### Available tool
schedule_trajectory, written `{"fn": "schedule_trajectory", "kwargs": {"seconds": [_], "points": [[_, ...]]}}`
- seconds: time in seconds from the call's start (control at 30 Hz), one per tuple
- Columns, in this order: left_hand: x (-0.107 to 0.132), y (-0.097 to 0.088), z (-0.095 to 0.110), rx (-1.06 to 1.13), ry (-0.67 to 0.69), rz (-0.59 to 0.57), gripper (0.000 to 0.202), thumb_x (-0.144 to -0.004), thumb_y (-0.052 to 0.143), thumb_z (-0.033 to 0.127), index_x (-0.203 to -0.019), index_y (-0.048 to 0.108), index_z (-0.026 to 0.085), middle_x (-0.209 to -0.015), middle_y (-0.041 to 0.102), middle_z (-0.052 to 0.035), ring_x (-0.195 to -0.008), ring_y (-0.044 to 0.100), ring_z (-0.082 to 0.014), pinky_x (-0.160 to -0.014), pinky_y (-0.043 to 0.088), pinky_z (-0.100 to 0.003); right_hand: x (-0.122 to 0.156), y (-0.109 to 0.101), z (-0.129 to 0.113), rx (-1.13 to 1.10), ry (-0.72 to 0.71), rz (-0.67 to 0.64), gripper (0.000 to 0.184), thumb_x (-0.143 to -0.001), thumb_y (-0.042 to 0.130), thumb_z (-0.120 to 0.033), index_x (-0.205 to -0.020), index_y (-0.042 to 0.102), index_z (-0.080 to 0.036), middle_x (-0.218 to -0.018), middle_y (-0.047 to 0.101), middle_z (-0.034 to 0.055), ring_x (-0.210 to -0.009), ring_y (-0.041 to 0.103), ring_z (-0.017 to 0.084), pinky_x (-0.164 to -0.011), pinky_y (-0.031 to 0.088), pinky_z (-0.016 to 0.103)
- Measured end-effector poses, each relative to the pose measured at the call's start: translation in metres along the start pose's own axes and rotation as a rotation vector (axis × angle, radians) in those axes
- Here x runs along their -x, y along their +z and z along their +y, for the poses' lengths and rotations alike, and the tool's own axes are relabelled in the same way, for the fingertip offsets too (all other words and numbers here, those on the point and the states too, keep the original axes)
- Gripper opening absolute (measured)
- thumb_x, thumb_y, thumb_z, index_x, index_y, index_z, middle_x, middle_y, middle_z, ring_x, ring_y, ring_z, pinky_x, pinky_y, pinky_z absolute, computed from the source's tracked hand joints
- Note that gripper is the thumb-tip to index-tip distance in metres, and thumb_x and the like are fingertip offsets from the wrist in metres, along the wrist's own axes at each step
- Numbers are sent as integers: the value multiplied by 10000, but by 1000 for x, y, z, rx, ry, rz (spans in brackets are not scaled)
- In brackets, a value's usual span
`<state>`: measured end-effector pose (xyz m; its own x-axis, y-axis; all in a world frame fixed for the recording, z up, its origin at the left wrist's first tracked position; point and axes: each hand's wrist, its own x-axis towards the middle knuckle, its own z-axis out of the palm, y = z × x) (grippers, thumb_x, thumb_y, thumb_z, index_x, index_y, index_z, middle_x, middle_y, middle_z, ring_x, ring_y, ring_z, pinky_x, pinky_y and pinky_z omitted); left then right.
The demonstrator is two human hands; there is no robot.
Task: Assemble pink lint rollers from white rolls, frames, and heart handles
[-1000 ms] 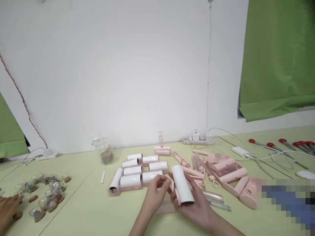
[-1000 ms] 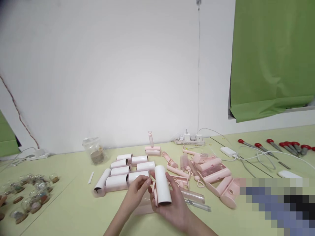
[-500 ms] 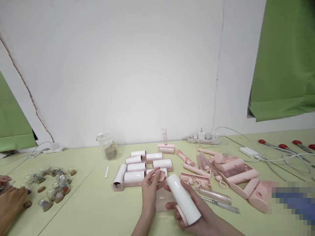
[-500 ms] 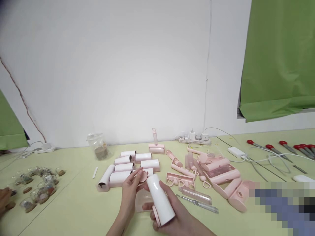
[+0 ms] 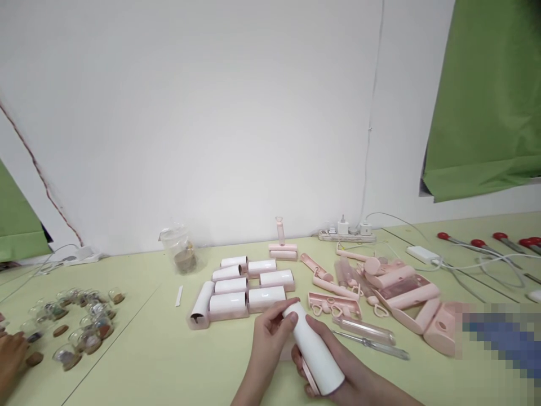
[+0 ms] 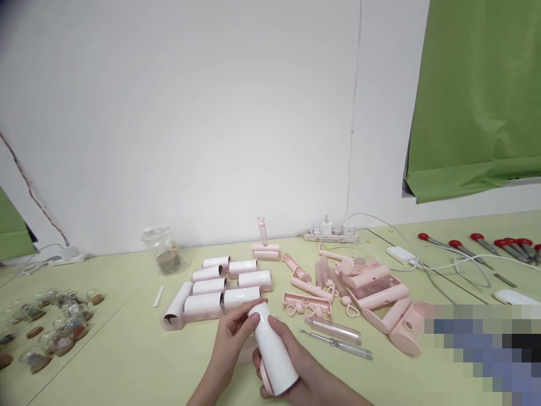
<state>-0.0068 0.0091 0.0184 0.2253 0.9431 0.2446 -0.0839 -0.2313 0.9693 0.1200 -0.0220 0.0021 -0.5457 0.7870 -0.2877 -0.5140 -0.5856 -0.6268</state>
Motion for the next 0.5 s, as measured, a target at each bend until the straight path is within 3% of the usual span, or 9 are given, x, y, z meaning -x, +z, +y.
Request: {"fn": "schedule_trajectory", "kwargs": {"seconds": [0.13, 0.23, 0.33, 0.4, 0.5], "points": [[0, -7, 5, 25, 26, 37, 291, -709, 604, 367, -917, 678, 179, -996, 656, -73, -951, 561, -247, -802, 459, -303, 1, 3, -5, -4, -45, -81, 499, -804, 391, -552, -712, 595, -105, -611, 566, 42, -499, 505, 109, -495, 385, 234], [-3, -15, 10, 150, 80, 319, 362, -723, 586, 402, -1013, 632, 190, -1084, 621, -62, -1040, 516, -247, -793, 462, -284, -2, 1, -13, -89, -176, -104, 415, -770, 485, -521, -877, 591, -134, -638, 568, 32, -569, 521, 127, -501, 382, 226], [-6, -20, 10, 249, 86, 575, 403, -728, 579, 419, -1077, 584, 218, -1166, 572, -41, -1098, 482, -232, -780, 469, -261, -6, -5, -19, -96, -392, 42, 234, -719, 633, -248, -931, 592, -157, -630, 554, -10, -565, 505, 91, -522, 394, 185], [-5, -19, 6, 217, 76, 589, 386, -723, 593, 403, -1067, 590, 226, -1186, 559, -33, -1115, 469, -228, -831, 450, -277, -9, -7, -21, -155, -454, 126, 237, -689, 645, -161, -922, 602, -157, -684, 581, -2, -653, 544, 99, -623, 431, 184], [0, -12, -1, 90, 57, 527, 353, -723, 594, 398, -1034, 613, 232, -1171, 571, -24, -1145, 441, -233, -925, 388, -316, -10, -2, -18, -231, -416, 79, 228, -718, 621, -217, -931, 610, -137, -828, 622, 42, -853, 564, 149, -794, 431, 237]]}}
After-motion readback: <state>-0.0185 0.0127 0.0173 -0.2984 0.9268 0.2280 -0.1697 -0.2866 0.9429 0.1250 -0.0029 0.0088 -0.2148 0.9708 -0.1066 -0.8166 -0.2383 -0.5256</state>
